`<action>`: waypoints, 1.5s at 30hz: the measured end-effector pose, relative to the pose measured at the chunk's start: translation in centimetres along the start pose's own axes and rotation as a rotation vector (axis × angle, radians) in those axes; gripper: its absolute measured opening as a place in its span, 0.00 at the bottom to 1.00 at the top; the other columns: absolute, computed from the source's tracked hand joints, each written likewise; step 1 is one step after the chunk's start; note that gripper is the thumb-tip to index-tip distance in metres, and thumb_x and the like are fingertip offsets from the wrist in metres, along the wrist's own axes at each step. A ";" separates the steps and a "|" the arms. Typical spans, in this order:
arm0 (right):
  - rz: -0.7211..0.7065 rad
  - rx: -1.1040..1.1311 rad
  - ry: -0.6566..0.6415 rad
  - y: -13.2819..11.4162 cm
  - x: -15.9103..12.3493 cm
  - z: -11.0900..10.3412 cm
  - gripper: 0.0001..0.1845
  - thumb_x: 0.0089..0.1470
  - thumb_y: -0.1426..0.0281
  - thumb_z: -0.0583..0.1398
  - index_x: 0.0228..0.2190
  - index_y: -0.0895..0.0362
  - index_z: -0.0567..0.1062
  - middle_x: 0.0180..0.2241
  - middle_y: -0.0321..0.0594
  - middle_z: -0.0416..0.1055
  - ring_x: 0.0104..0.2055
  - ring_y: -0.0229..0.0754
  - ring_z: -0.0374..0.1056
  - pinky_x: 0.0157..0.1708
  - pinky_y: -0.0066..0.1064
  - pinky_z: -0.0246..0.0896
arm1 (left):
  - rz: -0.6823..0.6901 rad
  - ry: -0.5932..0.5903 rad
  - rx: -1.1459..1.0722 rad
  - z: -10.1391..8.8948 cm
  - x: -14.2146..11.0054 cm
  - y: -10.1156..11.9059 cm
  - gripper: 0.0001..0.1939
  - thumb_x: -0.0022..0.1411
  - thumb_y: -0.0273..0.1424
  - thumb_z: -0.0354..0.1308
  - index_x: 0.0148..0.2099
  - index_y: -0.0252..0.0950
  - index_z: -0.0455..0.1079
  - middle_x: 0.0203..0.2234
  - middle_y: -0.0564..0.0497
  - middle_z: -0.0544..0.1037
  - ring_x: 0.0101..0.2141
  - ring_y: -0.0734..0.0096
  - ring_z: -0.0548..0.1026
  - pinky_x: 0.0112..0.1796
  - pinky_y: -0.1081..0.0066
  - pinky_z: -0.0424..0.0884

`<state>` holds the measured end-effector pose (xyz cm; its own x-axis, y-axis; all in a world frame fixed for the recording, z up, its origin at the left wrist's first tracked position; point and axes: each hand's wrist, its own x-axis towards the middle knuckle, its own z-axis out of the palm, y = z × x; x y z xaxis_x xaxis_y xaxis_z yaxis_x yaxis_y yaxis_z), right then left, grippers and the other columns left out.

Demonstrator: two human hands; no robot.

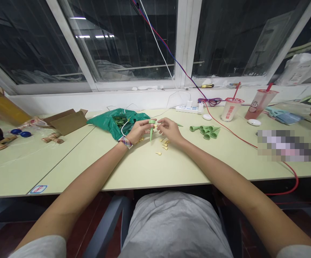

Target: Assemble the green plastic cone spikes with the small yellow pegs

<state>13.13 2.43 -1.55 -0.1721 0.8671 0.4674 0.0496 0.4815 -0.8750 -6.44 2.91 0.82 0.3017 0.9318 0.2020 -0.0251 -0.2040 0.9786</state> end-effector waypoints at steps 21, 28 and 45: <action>0.011 -0.077 -0.038 0.2 -0.1 -0.2 0.14 0.59 0.56 0.61 0.32 0.54 0.73 0.28 0.34 0.75 0.23 0.37 0.69 0.26 0.30 0.64 | 0.012 0.015 -0.006 -0.2 0.2 -0.4 0.29 0.51 0.42 0.74 0.55 0.38 0.81 0.42 0.45 0.82 0.39 0.64 0.76 0.40 0.66 0.73; -0.063 -0.221 0.018 -0.2 -0.1 -0.5 0.15 0.59 0.56 0.62 0.29 0.54 0.72 0.23 0.31 0.69 0.27 0.39 0.65 0.31 0.31 0.58 | 0.018 -0.006 -0.018 -0.2 0.1 -0.3 0.28 0.52 0.40 0.73 0.55 0.38 0.81 0.40 0.46 0.81 0.37 0.66 0.75 0.40 0.66 0.73; -0.100 -0.225 -0.066 -0.1 -0.3 -0.7 0.14 0.64 0.57 0.58 0.31 0.53 0.70 0.27 0.32 0.72 0.25 0.38 0.65 0.31 0.32 0.59 | 0.037 -0.009 -0.030 0.6 -0.1 0.1 0.24 0.50 0.40 0.75 0.49 0.37 0.82 0.44 0.44 0.81 0.38 0.65 0.77 0.37 0.67 0.75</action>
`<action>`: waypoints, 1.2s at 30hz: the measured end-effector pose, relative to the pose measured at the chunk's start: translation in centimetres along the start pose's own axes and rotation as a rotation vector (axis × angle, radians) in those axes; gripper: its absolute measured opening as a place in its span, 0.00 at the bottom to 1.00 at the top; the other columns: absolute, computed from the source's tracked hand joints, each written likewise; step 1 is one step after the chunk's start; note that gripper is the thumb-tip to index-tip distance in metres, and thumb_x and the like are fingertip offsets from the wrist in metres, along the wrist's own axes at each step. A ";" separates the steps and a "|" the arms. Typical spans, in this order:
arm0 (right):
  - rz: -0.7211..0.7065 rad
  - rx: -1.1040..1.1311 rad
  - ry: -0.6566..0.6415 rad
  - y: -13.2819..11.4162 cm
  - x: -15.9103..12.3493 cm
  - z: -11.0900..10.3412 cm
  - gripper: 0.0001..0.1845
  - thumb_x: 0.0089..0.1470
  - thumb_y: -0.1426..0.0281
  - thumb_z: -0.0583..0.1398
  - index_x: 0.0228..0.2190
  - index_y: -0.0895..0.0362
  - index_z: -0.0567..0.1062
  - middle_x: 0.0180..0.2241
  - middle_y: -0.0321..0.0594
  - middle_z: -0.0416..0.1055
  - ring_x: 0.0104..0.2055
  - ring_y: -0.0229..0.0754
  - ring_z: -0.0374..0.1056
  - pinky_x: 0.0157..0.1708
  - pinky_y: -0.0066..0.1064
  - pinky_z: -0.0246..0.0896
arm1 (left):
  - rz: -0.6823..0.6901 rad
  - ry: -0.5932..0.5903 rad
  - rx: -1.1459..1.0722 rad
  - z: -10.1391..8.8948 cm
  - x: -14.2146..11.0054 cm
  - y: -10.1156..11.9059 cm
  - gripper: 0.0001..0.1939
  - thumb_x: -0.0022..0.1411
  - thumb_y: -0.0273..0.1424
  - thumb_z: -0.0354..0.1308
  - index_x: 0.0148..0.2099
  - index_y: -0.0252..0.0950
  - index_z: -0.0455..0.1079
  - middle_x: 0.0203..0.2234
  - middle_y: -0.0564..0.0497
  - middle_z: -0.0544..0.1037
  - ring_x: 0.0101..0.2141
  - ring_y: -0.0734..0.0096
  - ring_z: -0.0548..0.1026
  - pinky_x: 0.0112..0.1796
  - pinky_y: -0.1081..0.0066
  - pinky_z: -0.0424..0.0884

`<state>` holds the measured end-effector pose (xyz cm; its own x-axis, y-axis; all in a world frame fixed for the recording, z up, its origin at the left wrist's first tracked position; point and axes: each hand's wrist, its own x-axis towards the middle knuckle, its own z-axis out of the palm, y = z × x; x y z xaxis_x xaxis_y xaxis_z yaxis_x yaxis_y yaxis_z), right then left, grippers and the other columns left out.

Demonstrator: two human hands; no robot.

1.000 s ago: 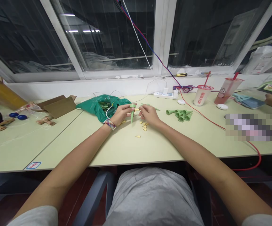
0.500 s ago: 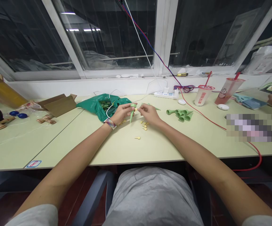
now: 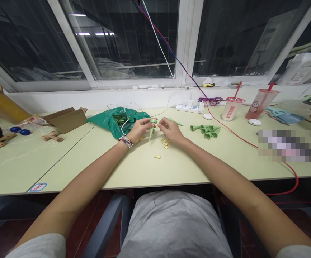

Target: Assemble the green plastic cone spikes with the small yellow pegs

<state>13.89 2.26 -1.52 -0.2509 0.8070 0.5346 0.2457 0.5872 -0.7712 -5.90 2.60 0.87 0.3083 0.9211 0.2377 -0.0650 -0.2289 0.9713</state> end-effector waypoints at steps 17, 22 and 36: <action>0.009 0.014 -0.027 -0.5 -0.2 0.1 0.18 0.67 0.56 0.55 0.29 0.53 0.67 0.25 0.32 0.70 0.23 0.38 0.64 0.28 0.32 0.59 | 0.076 -0.028 0.058 0.1 0.3 -1.0 0.27 0.52 0.35 0.74 0.53 0.36 0.75 0.31 0.51 0.79 0.32 0.68 0.79 0.38 0.67 0.76; 0.060 -0.022 -0.037 -0.7 -0.1 0.0 0.24 0.69 0.54 0.51 0.24 0.53 0.63 0.19 0.32 0.63 0.21 0.39 0.62 0.29 0.32 0.58 | 0.129 -0.014 0.087 0.7 0.4 -1.3 0.25 0.52 0.34 0.74 0.51 0.36 0.72 0.31 0.51 0.80 0.32 0.69 0.80 0.40 0.67 0.76; -0.028 -0.100 -0.025 -0.3 0.4 -0.1 0.20 0.69 0.58 0.51 0.25 0.53 0.60 0.24 0.34 0.64 0.31 0.42 0.62 0.34 0.32 0.54 | 0.086 0.009 0.127 0.9 0.2 -0.9 0.30 0.50 0.37 0.76 0.51 0.37 0.69 0.30 0.50 0.81 0.34 0.65 0.82 0.41 0.65 0.77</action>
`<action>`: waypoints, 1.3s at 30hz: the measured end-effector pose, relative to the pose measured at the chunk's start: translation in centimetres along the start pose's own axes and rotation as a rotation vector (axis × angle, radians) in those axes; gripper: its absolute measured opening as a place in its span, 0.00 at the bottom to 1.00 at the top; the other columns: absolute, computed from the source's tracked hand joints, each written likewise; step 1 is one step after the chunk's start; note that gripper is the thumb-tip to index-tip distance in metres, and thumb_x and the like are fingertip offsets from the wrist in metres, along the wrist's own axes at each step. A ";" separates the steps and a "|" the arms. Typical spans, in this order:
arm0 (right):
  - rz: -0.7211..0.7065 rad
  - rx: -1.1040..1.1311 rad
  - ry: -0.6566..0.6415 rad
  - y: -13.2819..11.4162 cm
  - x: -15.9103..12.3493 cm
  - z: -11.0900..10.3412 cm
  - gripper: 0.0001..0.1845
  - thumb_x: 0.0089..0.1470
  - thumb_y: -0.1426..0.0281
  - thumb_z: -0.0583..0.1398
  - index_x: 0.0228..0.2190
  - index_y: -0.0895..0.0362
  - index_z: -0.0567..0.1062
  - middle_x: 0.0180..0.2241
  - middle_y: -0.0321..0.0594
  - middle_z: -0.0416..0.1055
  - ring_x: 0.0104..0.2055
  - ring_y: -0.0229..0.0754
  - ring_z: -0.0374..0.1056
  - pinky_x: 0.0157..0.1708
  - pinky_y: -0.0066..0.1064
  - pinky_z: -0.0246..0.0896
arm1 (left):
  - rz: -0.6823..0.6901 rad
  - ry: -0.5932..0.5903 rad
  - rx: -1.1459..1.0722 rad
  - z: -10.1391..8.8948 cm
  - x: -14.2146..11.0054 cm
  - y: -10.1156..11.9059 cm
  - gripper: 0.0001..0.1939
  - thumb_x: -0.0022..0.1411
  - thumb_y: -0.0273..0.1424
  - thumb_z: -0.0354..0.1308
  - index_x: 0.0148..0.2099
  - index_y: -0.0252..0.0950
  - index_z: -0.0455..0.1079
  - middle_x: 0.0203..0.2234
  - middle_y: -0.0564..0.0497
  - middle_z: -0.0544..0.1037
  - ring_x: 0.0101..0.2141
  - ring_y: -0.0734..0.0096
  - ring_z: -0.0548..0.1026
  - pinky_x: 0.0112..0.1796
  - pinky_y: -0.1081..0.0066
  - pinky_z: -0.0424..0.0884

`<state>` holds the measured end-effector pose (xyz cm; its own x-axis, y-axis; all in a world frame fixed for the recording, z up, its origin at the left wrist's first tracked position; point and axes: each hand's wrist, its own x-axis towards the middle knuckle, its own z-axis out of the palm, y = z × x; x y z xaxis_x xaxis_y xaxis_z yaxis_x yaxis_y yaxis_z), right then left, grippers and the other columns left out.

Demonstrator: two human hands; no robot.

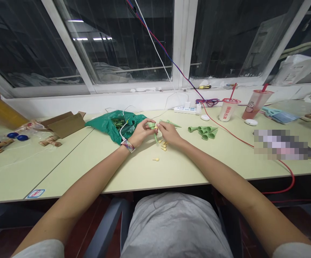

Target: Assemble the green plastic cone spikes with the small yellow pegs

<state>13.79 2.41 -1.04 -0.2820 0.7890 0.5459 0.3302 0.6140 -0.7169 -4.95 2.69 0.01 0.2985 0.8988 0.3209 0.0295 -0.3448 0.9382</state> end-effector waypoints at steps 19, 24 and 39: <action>0.061 -0.021 -0.003 0.5 0.5 0.4 0.22 0.70 0.58 0.48 0.25 0.53 0.63 0.26 0.36 0.69 0.31 0.43 0.65 0.34 0.32 0.56 | 0.017 0.018 0.015 0.6 0.0 0.9 0.35 0.49 0.34 0.76 0.55 0.39 0.63 0.29 0.54 0.80 0.32 0.67 0.82 0.39 0.67 0.76; -0.067 -0.210 -0.005 -0.4 -0.2 -0.3 0.20 0.72 0.58 0.47 0.31 0.53 0.68 0.32 0.40 0.74 0.34 0.45 0.67 0.36 0.33 0.55 | -0.122 -0.046 -0.161 0.8 -0.1 1.6 0.31 0.48 0.31 0.75 0.53 0.37 0.68 0.30 0.52 0.80 0.33 0.67 0.81 0.40 0.65 0.77; 0.110 0.026 0.028 -0.3 0.5 0.5 0.27 0.71 0.53 0.44 0.24 0.53 0.64 0.27 0.39 0.71 0.33 0.44 0.67 0.34 0.33 0.57 | 0.173 0.131 0.218 1.8 -0.9 2.8 0.32 0.50 0.29 0.73 0.56 0.41 0.69 0.29 0.55 0.76 0.33 0.69 0.77 0.39 0.69 0.73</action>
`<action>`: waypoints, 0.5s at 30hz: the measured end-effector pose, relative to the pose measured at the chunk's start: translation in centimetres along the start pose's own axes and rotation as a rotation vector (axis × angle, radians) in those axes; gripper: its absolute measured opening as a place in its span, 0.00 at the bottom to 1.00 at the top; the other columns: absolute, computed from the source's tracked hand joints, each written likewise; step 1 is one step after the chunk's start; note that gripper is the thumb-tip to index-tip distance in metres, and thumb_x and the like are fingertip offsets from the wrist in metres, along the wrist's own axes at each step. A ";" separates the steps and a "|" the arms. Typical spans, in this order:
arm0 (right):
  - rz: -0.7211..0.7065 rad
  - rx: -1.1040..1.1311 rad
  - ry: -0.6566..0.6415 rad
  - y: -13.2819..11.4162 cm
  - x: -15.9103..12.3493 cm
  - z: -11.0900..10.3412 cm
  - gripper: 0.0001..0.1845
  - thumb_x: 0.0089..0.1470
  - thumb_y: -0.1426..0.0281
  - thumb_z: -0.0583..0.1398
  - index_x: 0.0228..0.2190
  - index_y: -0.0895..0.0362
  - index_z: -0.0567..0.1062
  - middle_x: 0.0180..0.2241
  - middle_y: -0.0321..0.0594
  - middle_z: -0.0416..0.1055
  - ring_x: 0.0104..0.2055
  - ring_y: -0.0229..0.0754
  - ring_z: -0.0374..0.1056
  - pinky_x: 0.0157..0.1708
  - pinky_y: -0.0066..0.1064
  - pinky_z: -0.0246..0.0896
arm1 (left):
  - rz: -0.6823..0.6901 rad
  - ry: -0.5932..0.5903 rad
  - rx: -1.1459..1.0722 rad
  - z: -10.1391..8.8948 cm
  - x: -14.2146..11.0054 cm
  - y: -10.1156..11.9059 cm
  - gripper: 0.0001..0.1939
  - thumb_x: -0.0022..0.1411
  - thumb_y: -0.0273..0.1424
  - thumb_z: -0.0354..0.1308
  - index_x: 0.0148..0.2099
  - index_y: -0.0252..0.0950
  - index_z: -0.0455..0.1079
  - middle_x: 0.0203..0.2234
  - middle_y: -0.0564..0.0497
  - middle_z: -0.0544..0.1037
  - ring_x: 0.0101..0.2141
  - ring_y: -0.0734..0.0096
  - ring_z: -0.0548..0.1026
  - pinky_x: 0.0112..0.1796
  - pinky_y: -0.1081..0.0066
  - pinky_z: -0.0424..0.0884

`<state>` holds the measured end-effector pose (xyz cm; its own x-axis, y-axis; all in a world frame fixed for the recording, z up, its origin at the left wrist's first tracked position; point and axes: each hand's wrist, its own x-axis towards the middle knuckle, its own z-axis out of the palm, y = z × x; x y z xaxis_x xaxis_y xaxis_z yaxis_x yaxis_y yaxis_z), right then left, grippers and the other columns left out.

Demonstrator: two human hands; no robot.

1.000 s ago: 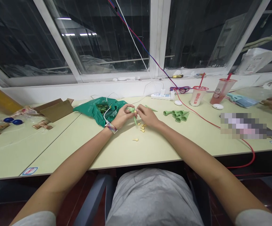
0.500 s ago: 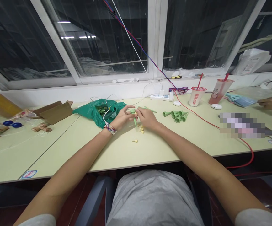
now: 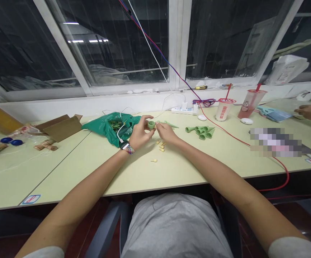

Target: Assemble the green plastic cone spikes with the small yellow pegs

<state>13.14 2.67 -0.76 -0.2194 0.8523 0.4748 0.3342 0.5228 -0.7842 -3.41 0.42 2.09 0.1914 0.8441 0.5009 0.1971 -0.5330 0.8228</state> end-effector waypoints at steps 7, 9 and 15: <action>-0.199 -0.345 -0.006 -0.9 -1.1 -1.0 0.16 0.72 0.60 0.48 0.35 0.52 0.68 0.34 0.43 0.75 0.36 0.47 0.68 0.36 0.34 0.53 | -0.384 -0.126 -0.453 -0.3 0.8 -0.2 0.24 0.47 0.30 0.75 0.46 0.34 0.72 0.31 0.50 0.79 0.31 0.69 0.78 0.37 0.67 0.75; -0.213 -0.385 -0.019 -1.1 -1.3 -1.2 0.15 0.72 0.60 0.47 0.36 0.52 0.66 0.35 0.43 0.75 0.36 0.47 0.68 0.35 0.33 0.52 | -0.419 -0.148 -0.510 -0.5 1.0 -0.3 0.19 0.47 0.28 0.75 0.41 0.33 0.74 0.33 0.48 0.80 0.32 0.70 0.78 0.38 0.69 0.75; -0.190 -0.235 -0.052 -0.8 -0.8 -1.0 0.14 0.71 0.61 0.48 0.32 0.51 0.62 0.31 0.37 0.73 0.33 0.45 0.66 0.34 0.33 0.52 | -0.478 -0.242 -0.522 -0.8 1.0 -0.6 0.15 0.48 0.29 0.74 0.37 0.34 0.75 0.30 0.49 0.79 0.30 0.70 0.77 0.37 0.68 0.76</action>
<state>13.97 1.54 -0.13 -0.3432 0.7400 0.5785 0.4841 0.6671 -0.5662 -4.07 1.57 2.31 0.4176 0.9080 0.0328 -0.1581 0.0371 0.9867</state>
